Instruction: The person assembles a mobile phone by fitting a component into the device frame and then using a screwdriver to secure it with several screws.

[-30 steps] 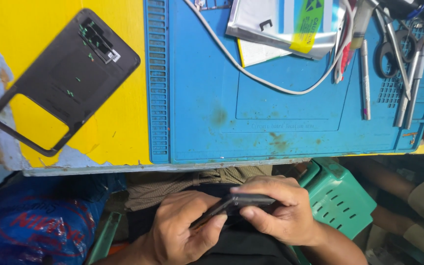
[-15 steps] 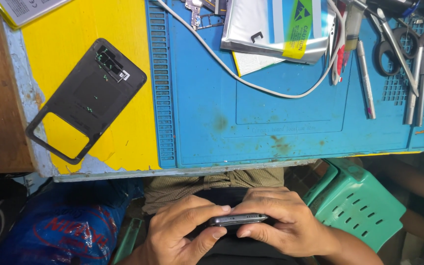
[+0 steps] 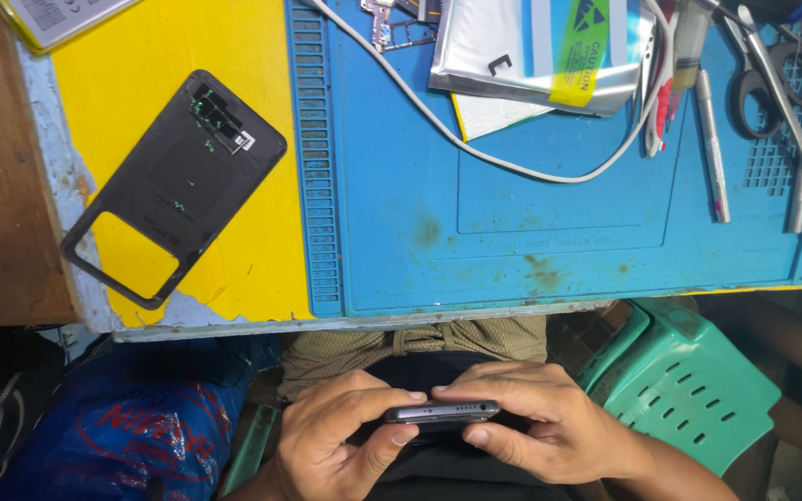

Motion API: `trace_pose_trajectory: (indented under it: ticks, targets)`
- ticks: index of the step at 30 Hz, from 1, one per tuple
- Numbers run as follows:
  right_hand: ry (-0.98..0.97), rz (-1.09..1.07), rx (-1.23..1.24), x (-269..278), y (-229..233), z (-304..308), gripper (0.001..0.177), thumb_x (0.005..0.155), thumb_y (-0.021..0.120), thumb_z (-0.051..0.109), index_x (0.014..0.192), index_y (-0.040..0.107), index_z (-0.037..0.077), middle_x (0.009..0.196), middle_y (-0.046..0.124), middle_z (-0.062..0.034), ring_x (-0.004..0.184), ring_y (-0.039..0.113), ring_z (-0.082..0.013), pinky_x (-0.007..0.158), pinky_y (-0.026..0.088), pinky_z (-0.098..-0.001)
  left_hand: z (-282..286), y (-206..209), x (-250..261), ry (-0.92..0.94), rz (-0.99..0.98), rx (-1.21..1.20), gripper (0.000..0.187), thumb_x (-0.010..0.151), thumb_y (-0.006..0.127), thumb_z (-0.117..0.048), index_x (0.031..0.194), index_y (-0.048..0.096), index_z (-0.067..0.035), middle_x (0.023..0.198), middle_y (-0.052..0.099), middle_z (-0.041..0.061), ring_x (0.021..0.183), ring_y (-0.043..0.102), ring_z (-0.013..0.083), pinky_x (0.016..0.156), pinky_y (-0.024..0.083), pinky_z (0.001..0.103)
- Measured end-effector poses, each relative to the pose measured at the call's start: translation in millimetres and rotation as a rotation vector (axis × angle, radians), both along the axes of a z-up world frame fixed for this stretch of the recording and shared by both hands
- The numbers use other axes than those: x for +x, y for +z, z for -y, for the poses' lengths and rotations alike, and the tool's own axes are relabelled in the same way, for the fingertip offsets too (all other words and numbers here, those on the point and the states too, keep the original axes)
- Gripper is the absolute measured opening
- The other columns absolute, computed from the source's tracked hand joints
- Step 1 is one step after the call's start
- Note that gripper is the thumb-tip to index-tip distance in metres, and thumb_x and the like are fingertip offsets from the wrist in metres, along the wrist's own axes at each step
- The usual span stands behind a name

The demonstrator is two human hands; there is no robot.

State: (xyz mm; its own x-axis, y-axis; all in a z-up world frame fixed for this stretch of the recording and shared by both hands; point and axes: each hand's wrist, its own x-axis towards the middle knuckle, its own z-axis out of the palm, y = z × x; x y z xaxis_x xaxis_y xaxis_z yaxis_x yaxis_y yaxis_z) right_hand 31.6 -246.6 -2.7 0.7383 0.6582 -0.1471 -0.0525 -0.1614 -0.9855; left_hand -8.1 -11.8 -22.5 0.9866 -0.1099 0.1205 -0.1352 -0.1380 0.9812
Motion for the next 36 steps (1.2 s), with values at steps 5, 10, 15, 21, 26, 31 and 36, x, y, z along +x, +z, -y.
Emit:
trace_pose_trajectory:
  ticks: [5, 10, 15, 21, 26, 31, 36]
  targets:
    - [0.007, 0.086, 0.043, 2, -2, -4, 0.035, 0.105, 0.057, 0.025, 0.121, 0.066, -0.004, 0.102, 0.078, -0.0191, 0.088, 0.08, -0.0347, 0.078, 0.065, -0.0392, -1, -2, 1, -0.009, 0.024, 0.001, 0.024, 0.097, 0.064, -0.027, 0.097, 0.073, -0.006, 0.082, 0.077, 0.005, 0.063, 0.073, 0.0165, 0.059, 0.058, 0.025]
    - [0.007, 0.155, 0.114, 7, -2, -13, 0.033, 0.106, 0.054, 0.023, 0.111, 0.067, -0.007, 0.091, 0.075, -0.0186, 0.076, 0.078, -0.0341, 0.068, 0.065, -0.0374, -2, -1, 0, -0.01, -0.014, -0.016, 0.024, 0.096, 0.065, -0.028, 0.097, 0.074, -0.006, 0.077, 0.074, 0.005, 0.062, 0.073, 0.0158, 0.058, 0.057, 0.025]
    - [-0.024, 0.215, 0.147, 6, -6, -19, 0.033, 0.105, 0.056, 0.022, 0.106, 0.068, -0.009, 0.081, 0.072, -0.0158, 0.066, 0.075, -0.0336, 0.061, 0.063, -0.0368, 2, -1, 2, 0.022, -0.038, -0.117, 0.023, 0.094, 0.062, -0.025, 0.093, 0.072, -0.004, 0.074, 0.072, 0.008, 0.061, 0.07, 0.0174, 0.06, 0.056, 0.026]
    - [-0.013, 0.163, 0.16, 4, -9, -15, 0.032, 0.105, 0.055, 0.021, 0.103, 0.067, -0.008, 0.085, 0.073, -0.018, 0.07, 0.074, -0.0358, 0.064, 0.062, -0.039, -5, 4, 8, -0.116, -0.068, -0.133, 0.028, 0.098, 0.061, -0.028, 0.106, 0.073, -0.003, 0.09, 0.075, 0.011, 0.075, 0.075, 0.022, 0.069, 0.06, 0.031]
    - [-0.07, 0.149, 0.171, -3, -18, -10, 0.033, 0.105, 0.055, 0.022, 0.1, 0.067, -0.009, 0.083, 0.073, -0.018, 0.069, 0.075, -0.037, 0.064, 0.065, -0.0411, -9, 7, 13, -0.178, -0.061, -0.15, 0.029, 0.099, 0.058, -0.022, 0.112, 0.072, 0.0, 0.097, 0.076, 0.015, 0.081, 0.076, 0.0248, 0.074, 0.061, 0.033]
    - [-0.086, 0.147, 0.167, -7, -21, -9, 0.037, 0.105, 0.055, 0.026, 0.101, 0.069, -0.008, 0.084, 0.075, -0.017, 0.069, 0.077, -0.0358, 0.064, 0.066, -0.0402, -6, 8, 14, -0.166, -0.012, -0.149, 0.027, 0.099, 0.058, -0.02, 0.109, 0.073, 0.0, 0.098, 0.077, 0.015, 0.079, 0.077, 0.0246, 0.074, 0.062, 0.032]
    - [-0.097, 0.154, 0.161, -9, -23, -9, 0.037, 0.104, 0.056, 0.026, 0.099, 0.069, -0.008, 0.084, 0.075, -0.0172, 0.068, 0.076, -0.0362, 0.062, 0.066, -0.0404, 1, 7, 15, -0.077, 0.084, -0.095, 0.025, 0.098, 0.058, -0.02, 0.099, 0.074, -0.002, 0.088, 0.077, 0.011, 0.068, 0.074, 0.0223, 0.065, 0.061, 0.03]
